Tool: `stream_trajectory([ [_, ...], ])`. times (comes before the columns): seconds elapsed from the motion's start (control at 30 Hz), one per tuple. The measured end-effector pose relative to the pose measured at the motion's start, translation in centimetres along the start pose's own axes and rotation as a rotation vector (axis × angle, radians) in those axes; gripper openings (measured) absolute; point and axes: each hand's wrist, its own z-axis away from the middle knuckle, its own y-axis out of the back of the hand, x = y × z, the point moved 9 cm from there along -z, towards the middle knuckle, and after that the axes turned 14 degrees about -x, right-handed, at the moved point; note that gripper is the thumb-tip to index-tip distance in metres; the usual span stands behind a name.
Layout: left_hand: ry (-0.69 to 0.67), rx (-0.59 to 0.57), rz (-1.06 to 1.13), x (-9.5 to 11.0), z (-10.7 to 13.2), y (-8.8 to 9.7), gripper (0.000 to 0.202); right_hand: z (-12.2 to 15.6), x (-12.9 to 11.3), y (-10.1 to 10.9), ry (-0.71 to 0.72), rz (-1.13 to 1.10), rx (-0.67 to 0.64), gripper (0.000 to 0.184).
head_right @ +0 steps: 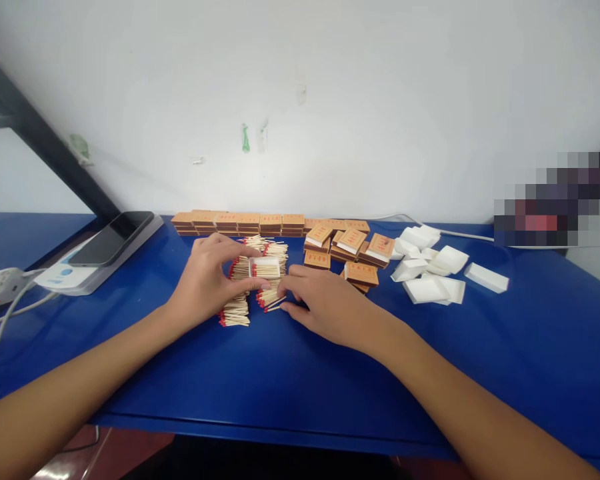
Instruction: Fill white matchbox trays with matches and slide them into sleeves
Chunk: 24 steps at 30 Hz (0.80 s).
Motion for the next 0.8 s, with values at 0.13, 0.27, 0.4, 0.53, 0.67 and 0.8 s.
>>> stream_trajectory([
  [0.13, -0.009, 0.004, -0.002, 0.0, 0.0, 0.0, 0.04, 0.1, 0.1, -0.1, 0.006, 0.005, -0.008, 0.007],
  [0.27, -0.013, 0.009, -0.005, 0.0, 0.1, 0.0, 0.042, -0.1, 0.1, -0.1, 0.001, 0.009, -0.013, 0.008],
  [0.4, -0.012, 0.007, 0.003, 0.1, 0.1, 0.0, 0.041, -0.3, 0.2, -0.2, -0.001, -0.017, -0.019, 0.011],
  [0.53, -0.019, 0.01, 0.004, 0.1, 0.0, 0.0, 0.043, -0.3, 0.4, -0.5, 0.006, -0.038, -0.054, 0.012],
  [0.67, -0.016, 0.004, -0.009, -0.1, 0.0, -0.1, 0.044, -0.1, 0.7, -0.5, -0.015, -0.062, -0.122, 0.014],
  [0.8, 0.002, -0.008, -0.004, -0.2, -0.1, -0.2, 0.047, 0.4, 0.9, 1.0, -0.032, -0.106, -0.088, 0.016],
])
